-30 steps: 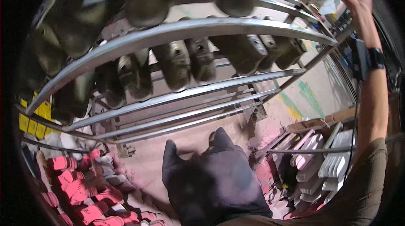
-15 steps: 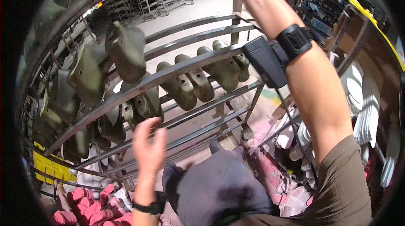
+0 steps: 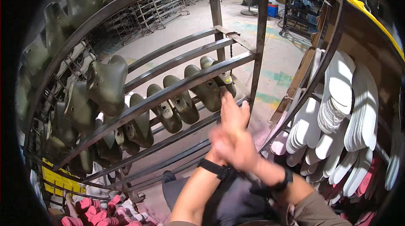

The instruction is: Manually assemble shoe components by placing insoles and uppers onto shoe lasts and securing them.

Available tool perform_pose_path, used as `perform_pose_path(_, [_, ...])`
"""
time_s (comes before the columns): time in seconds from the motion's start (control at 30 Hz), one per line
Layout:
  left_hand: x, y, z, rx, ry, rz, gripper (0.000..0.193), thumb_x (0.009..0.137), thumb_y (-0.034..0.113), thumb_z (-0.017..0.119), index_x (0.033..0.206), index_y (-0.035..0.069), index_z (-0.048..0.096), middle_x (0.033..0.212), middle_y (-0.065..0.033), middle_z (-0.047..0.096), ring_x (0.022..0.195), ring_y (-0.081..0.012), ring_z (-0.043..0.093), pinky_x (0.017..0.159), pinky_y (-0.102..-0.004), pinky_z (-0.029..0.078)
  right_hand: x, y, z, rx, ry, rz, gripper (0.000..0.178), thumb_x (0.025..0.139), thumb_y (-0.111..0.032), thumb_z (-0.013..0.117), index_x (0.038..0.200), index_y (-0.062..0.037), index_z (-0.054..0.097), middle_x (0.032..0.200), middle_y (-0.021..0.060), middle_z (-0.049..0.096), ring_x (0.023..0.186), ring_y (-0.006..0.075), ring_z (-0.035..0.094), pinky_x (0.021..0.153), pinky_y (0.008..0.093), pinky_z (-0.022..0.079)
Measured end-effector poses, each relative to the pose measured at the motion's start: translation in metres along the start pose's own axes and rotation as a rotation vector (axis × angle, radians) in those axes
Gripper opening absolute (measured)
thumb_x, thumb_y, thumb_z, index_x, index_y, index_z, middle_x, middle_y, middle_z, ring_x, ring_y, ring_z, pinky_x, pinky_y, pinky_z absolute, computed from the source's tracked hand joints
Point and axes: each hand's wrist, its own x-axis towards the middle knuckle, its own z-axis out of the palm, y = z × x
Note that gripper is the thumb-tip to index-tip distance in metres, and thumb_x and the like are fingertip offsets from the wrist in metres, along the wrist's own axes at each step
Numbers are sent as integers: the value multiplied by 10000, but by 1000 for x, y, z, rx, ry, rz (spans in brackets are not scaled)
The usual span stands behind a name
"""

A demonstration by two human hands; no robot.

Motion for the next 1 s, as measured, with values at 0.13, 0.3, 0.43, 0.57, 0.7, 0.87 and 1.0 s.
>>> perform_pose_path(0.13, [22, -21, 31, 77, -9, -71, 823, 776, 218, 630, 1372, -126, 178, 1397, -339, 258, 1319, -418, 266, 1095, -401, 243, -112, 30, -54, 321, 83, 603, 173, 846, -130, 646, 946, 10, 631, 781, 18, 633, 692, 79, 586, 644, 233, 483])
perform_pose_path(0.3, [67, -28, 42, -52, 125, -274, 918, 744, 276, 678, 1393, -88, 141, 1336, -288, 400, 1225, -381, 425, 1025, -397, 344, -209, 61, -96, -66, -23, 700, 227, 869, -174, 634, 988, 20, 624, 717, 20, 624, 653, 79, 578, 638, 225, 486])
perform_pose_path(0.43, [80, -34, 38, -8, 187, -292, 818, 716, 231, 650, 1406, 70, 239, 1225, -234, 521, 1092, -392, 525, 915, -425, 433, -240, 67, -104, -141, 15, 1011, 200, 869, -164, 629, 967, 10, 631, 722, 30, 632, 611, 84, 570, 575, 233, 473])
perform_pose_path(0.57, [57, -37, 9, 103, 137, -230, 747, 692, 213, 635, 1365, 86, 337, 1153, -213, 558, 998, -399, 563, 863, -451, 460, -251, 89, -103, -190, 91, 897, 158, 853, -141, 637, 925, 0, 631, 699, 32, 625, 589, 97, 565, 540, 243, 456])
perform_pose_path(0.7, [2, -31, -30, 156, 32, -185, 662, 682, 220, 692, 1274, 41, 454, 981, -218, 636, 907, -382, 617, 769, -424, 494, -250, 129, -117, 78, 159, 879, 165, 822, -99, 655, 941, 4, 605, 659, 46, 600, 567, 109, 550, 540, 251, 458])
perform_pose_path(0.87, [-92, -43, -109, -843, -13, -454, 474, 758, 133, 669, 1183, -10, 515, 982, -89, 649, 916, -206, 626, 804, -327, 482, -214, 127, -112, 136, 249, 884, 147, 842, -86, 617, 946, 7, 572, 657, 84, 598, 505, 141, 563, 456, 245, 457])
perform_pose_path(1.0, [-172, -77, -159, -1369, 37, -889, 443, 809, 165, 572, 1197, -29, 484, 1079, -172, 595, 891, -260, 630, 762, -358, 541, -193, 138, -94, 179, 297, 861, 196, 893, -151, 562, 982, 23, 560, 741, 93, 609, 528, 147, 577, 431, 244, 457])
